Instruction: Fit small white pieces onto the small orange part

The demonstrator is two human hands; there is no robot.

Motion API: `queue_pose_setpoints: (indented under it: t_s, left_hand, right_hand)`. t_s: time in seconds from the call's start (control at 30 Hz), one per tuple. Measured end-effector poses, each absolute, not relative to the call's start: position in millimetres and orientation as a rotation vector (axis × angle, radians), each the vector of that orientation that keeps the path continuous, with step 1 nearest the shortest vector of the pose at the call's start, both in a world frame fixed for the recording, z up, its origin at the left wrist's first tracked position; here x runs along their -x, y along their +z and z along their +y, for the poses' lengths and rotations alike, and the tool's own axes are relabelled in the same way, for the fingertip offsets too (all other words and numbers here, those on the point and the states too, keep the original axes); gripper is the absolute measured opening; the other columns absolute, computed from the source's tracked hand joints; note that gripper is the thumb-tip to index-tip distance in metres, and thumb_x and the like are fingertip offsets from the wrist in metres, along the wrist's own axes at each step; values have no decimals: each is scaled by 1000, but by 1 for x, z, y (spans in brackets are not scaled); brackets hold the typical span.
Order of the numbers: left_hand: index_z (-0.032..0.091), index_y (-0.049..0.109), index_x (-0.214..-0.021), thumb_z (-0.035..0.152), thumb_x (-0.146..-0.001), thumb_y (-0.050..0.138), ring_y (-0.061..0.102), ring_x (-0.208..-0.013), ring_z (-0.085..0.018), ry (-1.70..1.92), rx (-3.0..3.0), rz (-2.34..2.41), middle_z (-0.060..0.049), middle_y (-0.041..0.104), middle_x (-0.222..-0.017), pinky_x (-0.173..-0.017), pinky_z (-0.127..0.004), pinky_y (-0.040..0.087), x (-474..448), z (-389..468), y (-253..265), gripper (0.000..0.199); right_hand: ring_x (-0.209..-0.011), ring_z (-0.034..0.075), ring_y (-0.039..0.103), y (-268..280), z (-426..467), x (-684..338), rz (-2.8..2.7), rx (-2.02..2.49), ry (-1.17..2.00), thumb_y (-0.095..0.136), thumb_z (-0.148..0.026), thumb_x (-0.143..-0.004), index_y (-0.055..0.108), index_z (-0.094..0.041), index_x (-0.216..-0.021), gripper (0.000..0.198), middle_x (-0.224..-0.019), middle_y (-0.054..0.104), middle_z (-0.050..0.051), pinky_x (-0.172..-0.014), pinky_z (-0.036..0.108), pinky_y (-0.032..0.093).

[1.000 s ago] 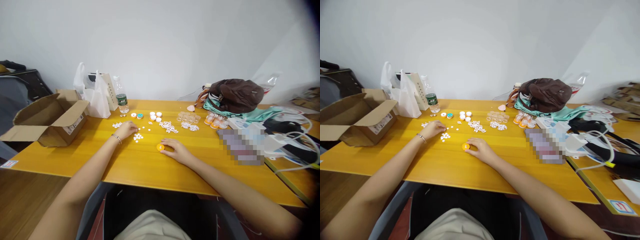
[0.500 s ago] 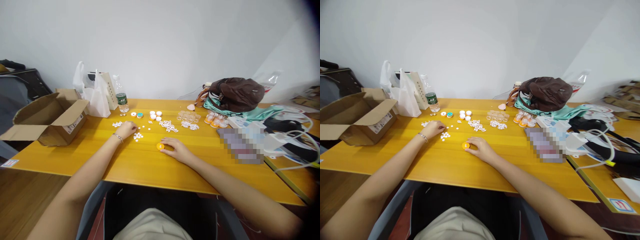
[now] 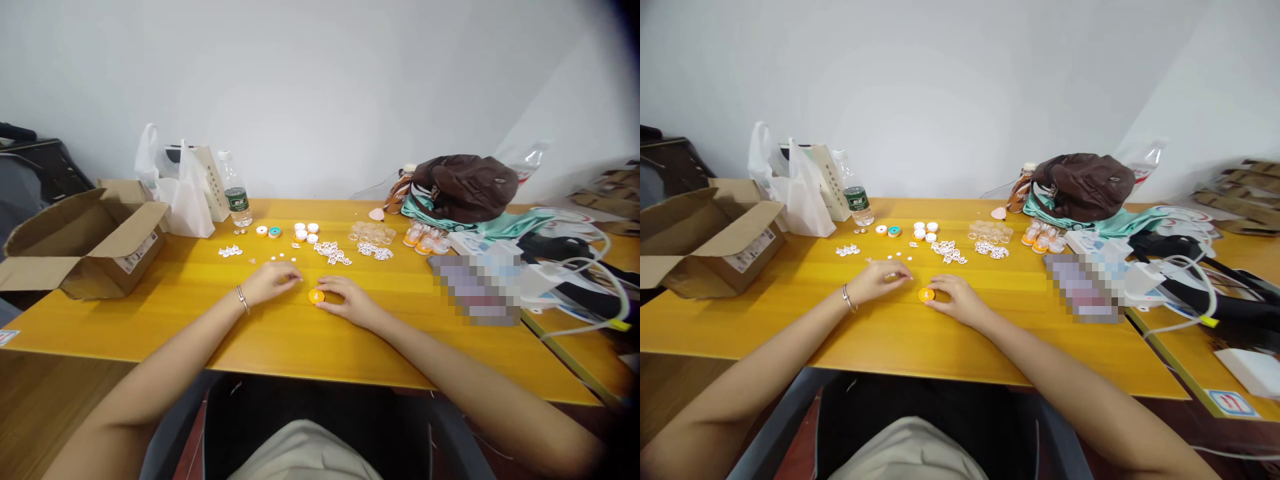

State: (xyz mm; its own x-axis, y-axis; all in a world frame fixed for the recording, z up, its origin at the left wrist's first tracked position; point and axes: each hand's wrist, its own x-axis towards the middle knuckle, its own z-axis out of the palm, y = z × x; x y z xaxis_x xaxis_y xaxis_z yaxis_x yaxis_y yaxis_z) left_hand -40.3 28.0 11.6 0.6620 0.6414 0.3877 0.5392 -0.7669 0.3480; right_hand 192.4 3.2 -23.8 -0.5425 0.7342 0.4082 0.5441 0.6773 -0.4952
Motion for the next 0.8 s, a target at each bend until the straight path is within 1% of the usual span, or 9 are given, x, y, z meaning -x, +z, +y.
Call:
queue_pose_setpoints:
  t_s: [0.07, 0.17, 0.3, 0.53, 0.67, 0.8]
  left_hand:
    - [16, 58, -90, 23, -85, 41, 57, -81, -11, 703, -2726, 740, -5, 63, -88, -76, -21, 45, 27, 15, 11, 19]
    - [16, 58, -89, 21, -86, 39, 57, -84, -12, 650, -2800, 626, -7, 62, -89, -77, -23, 44, 18, 8, 7, 20]
    - [16, 59, -88, 22, -86, 40, 57, -82, -13, 606, -2873, 606, -7, 62, -87, -76, -25, 43, 20, 11, 0, 20]
    - [21, 62, -91, 25, -84, 45, 59, -84, -13, 602, -2918, 535, -5, 65, -87, -78, -26, 41, 23, 11, -2, 19]
    - [20, 63, -94, 24, -82, 47, 58, -85, -13, 651, -2837, 556, -5, 65, -92, -79, -26, 42, 27, 9, 4, 20]
    - [21, 64, -96, 26, -80, 50, 58, -86, -15, 568, -2821, 568, -7, 63, -95, -81, -28, 43, 29, 9, 7, 23]
  right_hand:
    - [-107, 22, 54, -24, 4, -193, -2299, 983, 413, 61, -37, -72, 64, -23, -98, 29, -111, 61, 8, -93, 39, 41]
    - [-107, 22, 54, -26, 4, -194, -2302, 968, 416, 62, -38, -71, 64, -24, -97, 30, -111, 60, 8, -93, 39, 41]
    - [-107, 22, 54, -24, 2, -194, -2319, 961, 426, 62, -40, -70, 65, -24, -95, 29, -111, 60, 8, -93, 39, 41]
    - [-105, 22, 55, -22, 0, -195, -2313, 950, 449, 63, -40, -69, 65, -25, -93, 28, -111, 60, 7, -92, 40, 40]
    - [-105, 22, 54, -23, 0, -196, -2319, 948, 462, 63, -38, -70, 65, -25, -94, 28, -111, 59, 8, -92, 39, 40]
    - [-105, 22, 54, -22, -1, -196, -2322, 948, 464, 64, -36, -70, 64, -25, -95, 27, -111, 59, 7, -93, 40, 39]
